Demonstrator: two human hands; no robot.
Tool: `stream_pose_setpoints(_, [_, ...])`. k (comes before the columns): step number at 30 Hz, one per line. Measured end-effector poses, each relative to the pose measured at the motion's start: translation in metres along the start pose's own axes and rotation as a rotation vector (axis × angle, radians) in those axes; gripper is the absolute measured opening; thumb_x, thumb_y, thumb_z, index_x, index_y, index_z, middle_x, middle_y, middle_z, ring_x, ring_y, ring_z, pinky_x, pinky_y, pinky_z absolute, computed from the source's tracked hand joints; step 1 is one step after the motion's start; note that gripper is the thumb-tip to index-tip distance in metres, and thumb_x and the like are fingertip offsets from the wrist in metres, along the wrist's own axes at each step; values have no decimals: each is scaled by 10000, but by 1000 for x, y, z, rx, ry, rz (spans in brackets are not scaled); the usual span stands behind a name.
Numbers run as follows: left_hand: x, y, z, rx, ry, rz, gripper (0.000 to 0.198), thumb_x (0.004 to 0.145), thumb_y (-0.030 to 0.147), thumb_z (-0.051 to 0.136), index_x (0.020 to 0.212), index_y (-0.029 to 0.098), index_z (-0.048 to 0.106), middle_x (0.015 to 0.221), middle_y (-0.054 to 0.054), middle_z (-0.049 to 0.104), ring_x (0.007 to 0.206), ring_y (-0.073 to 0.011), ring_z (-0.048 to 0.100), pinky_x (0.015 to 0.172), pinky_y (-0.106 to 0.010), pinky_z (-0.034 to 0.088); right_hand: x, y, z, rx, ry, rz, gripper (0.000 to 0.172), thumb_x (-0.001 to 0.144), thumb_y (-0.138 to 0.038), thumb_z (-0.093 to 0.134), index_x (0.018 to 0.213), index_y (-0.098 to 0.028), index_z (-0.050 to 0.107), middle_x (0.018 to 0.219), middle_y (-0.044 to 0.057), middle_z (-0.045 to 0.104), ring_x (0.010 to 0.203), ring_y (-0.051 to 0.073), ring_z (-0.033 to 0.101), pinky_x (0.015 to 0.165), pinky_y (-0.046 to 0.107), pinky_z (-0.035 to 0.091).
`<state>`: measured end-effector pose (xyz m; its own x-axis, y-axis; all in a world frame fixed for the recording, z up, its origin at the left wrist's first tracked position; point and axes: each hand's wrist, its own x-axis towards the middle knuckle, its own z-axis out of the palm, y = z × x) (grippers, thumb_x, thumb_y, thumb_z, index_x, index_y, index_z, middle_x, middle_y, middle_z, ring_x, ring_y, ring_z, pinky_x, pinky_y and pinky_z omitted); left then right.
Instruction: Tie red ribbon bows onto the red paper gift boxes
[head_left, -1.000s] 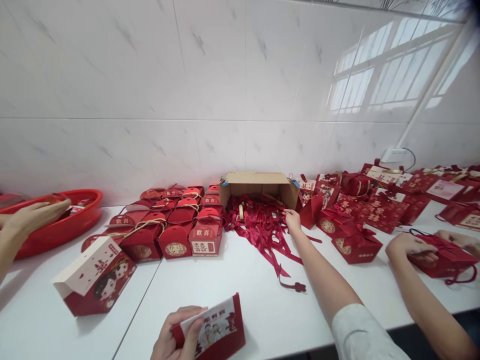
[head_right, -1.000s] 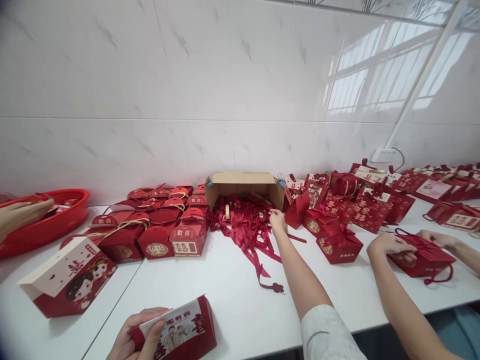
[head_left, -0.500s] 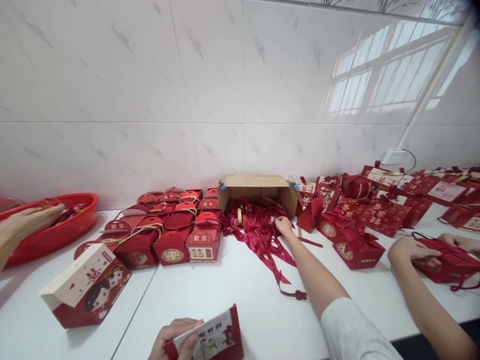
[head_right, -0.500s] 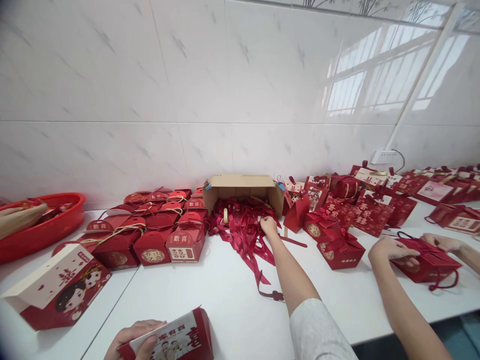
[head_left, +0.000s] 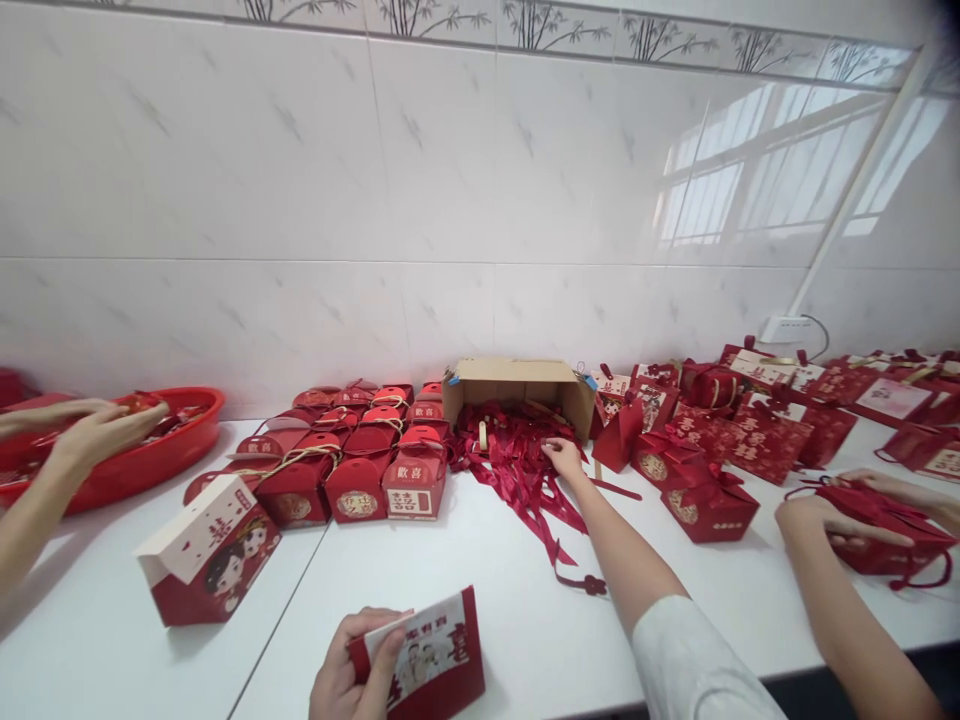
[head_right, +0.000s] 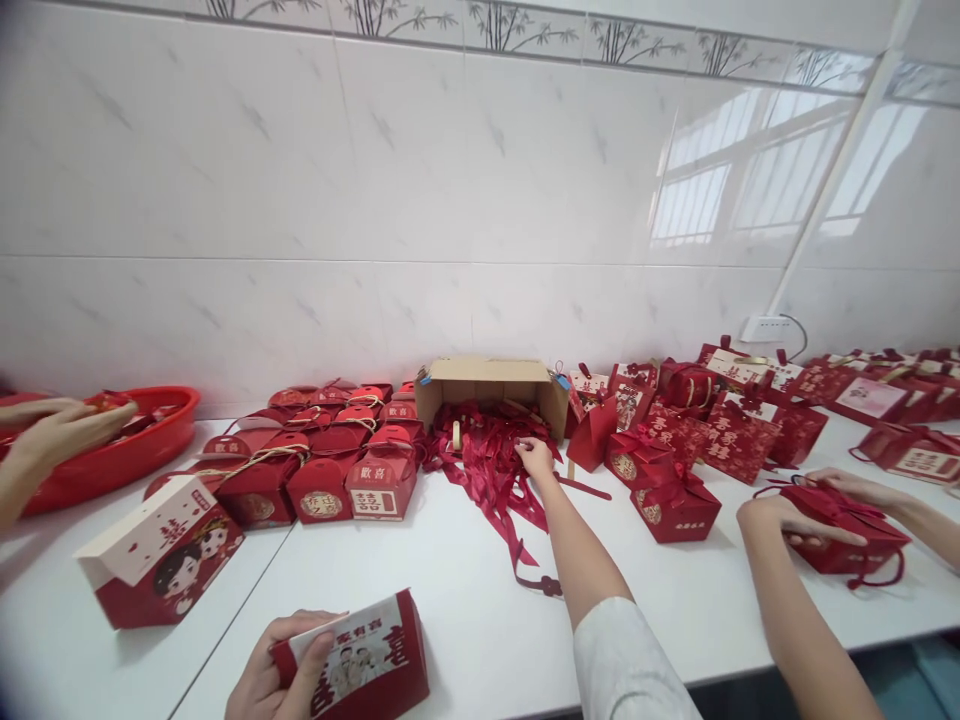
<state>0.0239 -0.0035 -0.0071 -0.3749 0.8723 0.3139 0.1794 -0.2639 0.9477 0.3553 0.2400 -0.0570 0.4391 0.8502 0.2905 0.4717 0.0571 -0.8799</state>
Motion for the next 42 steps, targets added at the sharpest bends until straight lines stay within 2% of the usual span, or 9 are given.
stream_pose_setpoints(5, [5,-1,-4,2,-86,8,408,627,570,692,670,177,594,694,-51,677,651,-193,651,573,-244,546,-7,-30,-20,65,67,-104,309,894,-321,552,1155,-156,548,1146,75,583,952,193,604,796,391,524])
stream_pose_setpoints(10, [7,5,-6,18,-125,63,318,688,476,683,678,172,592,688,-49,672,657,-186,652,582,-239,544,-36,-80,-64,84,187,-322,222,853,-320,556,928,-138,660,881,82,664,843,198,610,811,361,486])
stream_pose_setpoints(14, [0,25,-3,-52,-327,138,204,775,360,629,694,177,590,748,-72,696,733,-200,666,660,-280,551,-92,-126,-87,59,199,-537,71,787,-251,631,809,-213,687,848,45,672,916,223,580,936,428,383])
stream_pose_setpoints(17, [-7,44,1,-50,-547,168,121,811,279,597,748,176,605,944,-128,709,871,-231,666,733,-322,542,-145,-150,-86,78,147,-827,160,789,-149,608,907,-237,671,848,57,656,828,213,571,789,390,457])
stream_pose_setpoints(20, [-12,59,6,-98,-702,144,89,834,252,579,791,175,590,1120,-162,659,942,-236,645,777,-337,524,-191,-165,-78,178,-44,-920,276,776,-75,594,982,-253,645,832,62,639,793,213,571,699,369,483])
stream_pose_setpoints(26, [-17,64,2,-164,-699,218,84,844,233,564,789,175,537,1109,-134,633,881,-197,632,801,-341,502,-227,-173,-73,399,-452,-822,235,782,-71,588,940,-231,659,779,46,643,716,177,608,623,315,498])
stream_pose_setpoints(33, [-22,58,-12,-57,-606,411,47,836,183,558,791,191,546,1063,-120,634,997,-222,605,847,-346,482,-235,-170,-65,705,-694,-376,49,785,-226,660,828,-208,678,788,47,621,715,155,588,619,290,491])
stream_pose_setpoints(37, [-26,53,-18,23,-596,446,53,831,183,562,782,197,547,1223,-159,599,1049,-240,603,859,-366,488,-242,-171,-59,771,-762,-204,68,772,-270,681,778,-202,676,749,23,598,634,118,549,572,256,473])
stream_pose_setpoints(42, [-29,49,-22,47,-602,466,42,827,177,560,788,195,557,1262,-174,589,1117,-257,590,882,-381,494,-249,-173,-56,772,-728,-174,111,748,-307,703,760,-198,682,732,27,607,646,130,554,580,265,480])
